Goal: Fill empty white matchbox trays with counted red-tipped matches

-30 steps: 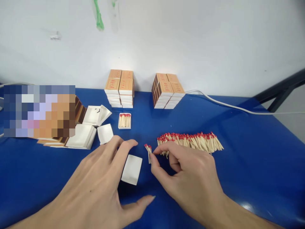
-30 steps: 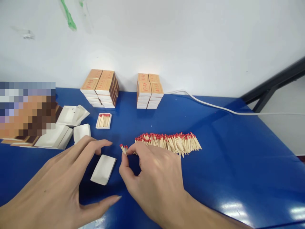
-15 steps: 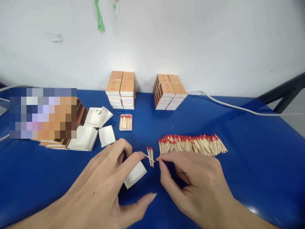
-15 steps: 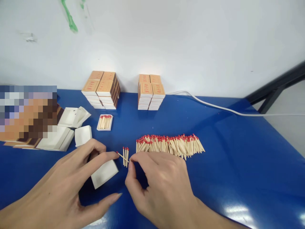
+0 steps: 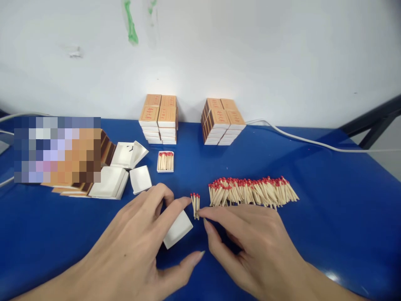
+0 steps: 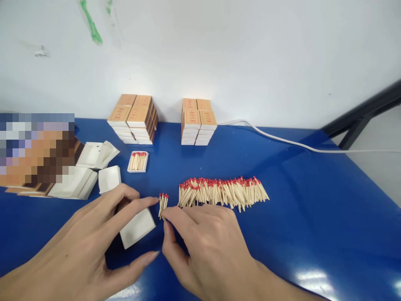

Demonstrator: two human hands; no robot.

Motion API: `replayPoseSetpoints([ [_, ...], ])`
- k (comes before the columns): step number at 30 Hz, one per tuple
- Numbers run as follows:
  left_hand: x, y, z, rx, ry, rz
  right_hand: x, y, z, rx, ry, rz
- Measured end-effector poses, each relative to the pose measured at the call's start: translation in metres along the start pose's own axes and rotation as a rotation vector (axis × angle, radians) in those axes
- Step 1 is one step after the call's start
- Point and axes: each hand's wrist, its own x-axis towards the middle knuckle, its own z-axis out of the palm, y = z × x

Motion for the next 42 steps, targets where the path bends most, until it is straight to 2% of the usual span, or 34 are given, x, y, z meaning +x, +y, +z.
replayPoseSetpoints([
  [4,0.0,0.0,-0.001,-0.007,-0.008,-0.009,0.002,0.0,-0.004,-0.034,0.041,0.01],
  [8,-0.002,-0.003,-0.003,-0.016,-0.053,-0.065,0.003,0.004,-0.006,-0.176,0.147,0.108],
  [11,-0.003,-0.007,-0.006,-0.029,-0.076,-0.089,0.001,0.009,-0.004,-0.299,0.171,0.16],
  [16,0.002,-0.015,-0.019,-0.13,-0.278,-0.162,0.0,0.013,-0.002,-0.381,0.123,0.18],
  [18,0.004,-0.017,-0.022,-0.144,-0.326,-0.196,0.001,0.014,-0.006,-0.389,0.102,0.181],
  [25,0.008,-0.018,-0.024,-0.202,-0.331,-0.208,0.004,0.024,-0.023,-0.357,0.015,0.185],
  [30,0.011,-0.016,-0.026,-0.222,-0.365,-0.228,0.004,0.025,-0.023,-0.372,-0.006,0.164],
  [42,0.014,-0.016,-0.023,-0.237,-0.325,-0.216,0.005,0.024,-0.021,-0.36,0.013,0.17],
])
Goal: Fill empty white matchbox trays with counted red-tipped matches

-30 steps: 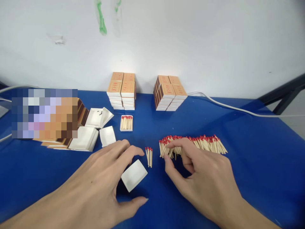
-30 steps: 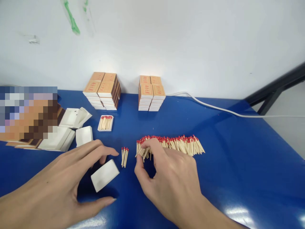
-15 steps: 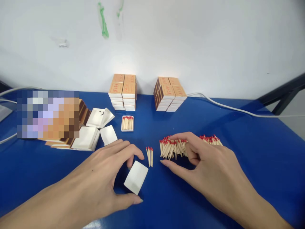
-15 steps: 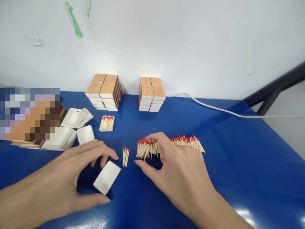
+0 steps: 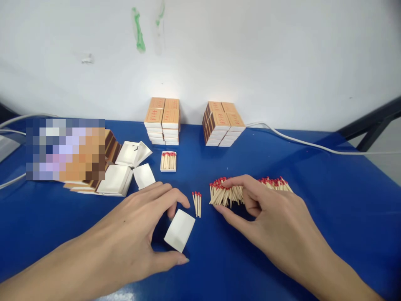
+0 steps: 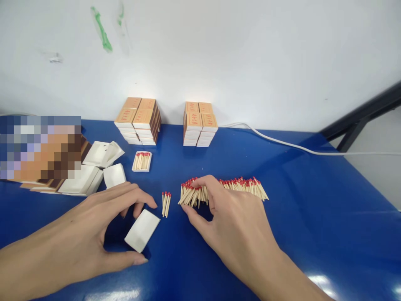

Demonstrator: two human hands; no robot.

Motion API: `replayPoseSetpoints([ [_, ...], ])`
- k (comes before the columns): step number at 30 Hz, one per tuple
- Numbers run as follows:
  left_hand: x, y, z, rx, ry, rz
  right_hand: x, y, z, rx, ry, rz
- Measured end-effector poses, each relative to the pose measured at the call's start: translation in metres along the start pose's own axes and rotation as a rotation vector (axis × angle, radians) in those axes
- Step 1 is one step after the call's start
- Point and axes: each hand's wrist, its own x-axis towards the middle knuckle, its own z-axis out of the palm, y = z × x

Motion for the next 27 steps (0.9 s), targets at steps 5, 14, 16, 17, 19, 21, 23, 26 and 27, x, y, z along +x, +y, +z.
replayPoseSetpoints([
  [5,-0.001,0.002,-0.002,-0.015,-0.02,-0.02,-0.002,-0.001,-0.001,0.034,-0.016,0.02],
  [14,-0.002,0.003,-0.002,0.004,-0.019,-0.005,0.0,-0.001,-0.006,0.08,-0.015,0.024],
  [16,-0.002,0.003,-0.002,0.011,-0.018,0.0,0.0,-0.002,-0.007,0.094,0.008,0.029],
  [17,-0.002,0.003,-0.002,0.013,-0.017,0.001,0.0,-0.002,-0.008,0.104,0.015,0.025],
  [19,-0.002,0.002,-0.001,0.006,-0.018,0.004,-0.001,-0.005,-0.006,0.139,0.023,-0.001],
  [21,-0.002,0.002,-0.001,-0.002,-0.024,-0.011,-0.002,-0.01,-0.002,0.192,-0.007,-0.036],
  [23,-0.004,0.002,-0.001,-0.001,-0.031,-0.03,-0.003,-0.016,0.005,0.233,-0.046,-0.065],
  [26,-0.004,0.003,-0.001,0.02,-0.04,-0.052,-0.004,-0.022,0.013,0.24,-0.054,-0.075],
  [27,-0.004,0.003,-0.001,0.026,-0.043,-0.052,-0.004,-0.022,0.013,0.24,-0.048,-0.073],
])
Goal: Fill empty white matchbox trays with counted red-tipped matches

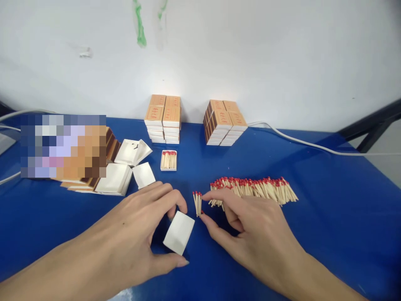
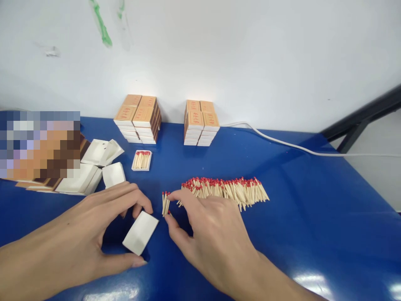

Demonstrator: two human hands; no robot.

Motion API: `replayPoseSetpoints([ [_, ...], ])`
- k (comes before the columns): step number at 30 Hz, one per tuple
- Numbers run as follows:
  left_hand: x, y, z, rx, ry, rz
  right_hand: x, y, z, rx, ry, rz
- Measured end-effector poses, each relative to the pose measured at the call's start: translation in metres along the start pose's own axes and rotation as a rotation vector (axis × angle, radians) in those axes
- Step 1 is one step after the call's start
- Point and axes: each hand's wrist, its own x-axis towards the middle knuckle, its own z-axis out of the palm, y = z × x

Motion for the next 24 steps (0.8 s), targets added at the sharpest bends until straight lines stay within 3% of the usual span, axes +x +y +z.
replayPoseSetpoints([
  [8,-0.001,-0.004,0.003,-0.022,0.03,0.062,-0.002,0.0,-0.019,0.006,-0.022,0.001],
  [14,-0.001,-0.002,0.002,-0.027,0.032,0.048,-0.012,-0.006,-0.007,-0.104,-0.034,-0.033],
  [24,0.001,0.0,0.0,-0.003,-0.001,0.041,-0.007,-0.019,0.012,-0.257,0.14,0.06],
])
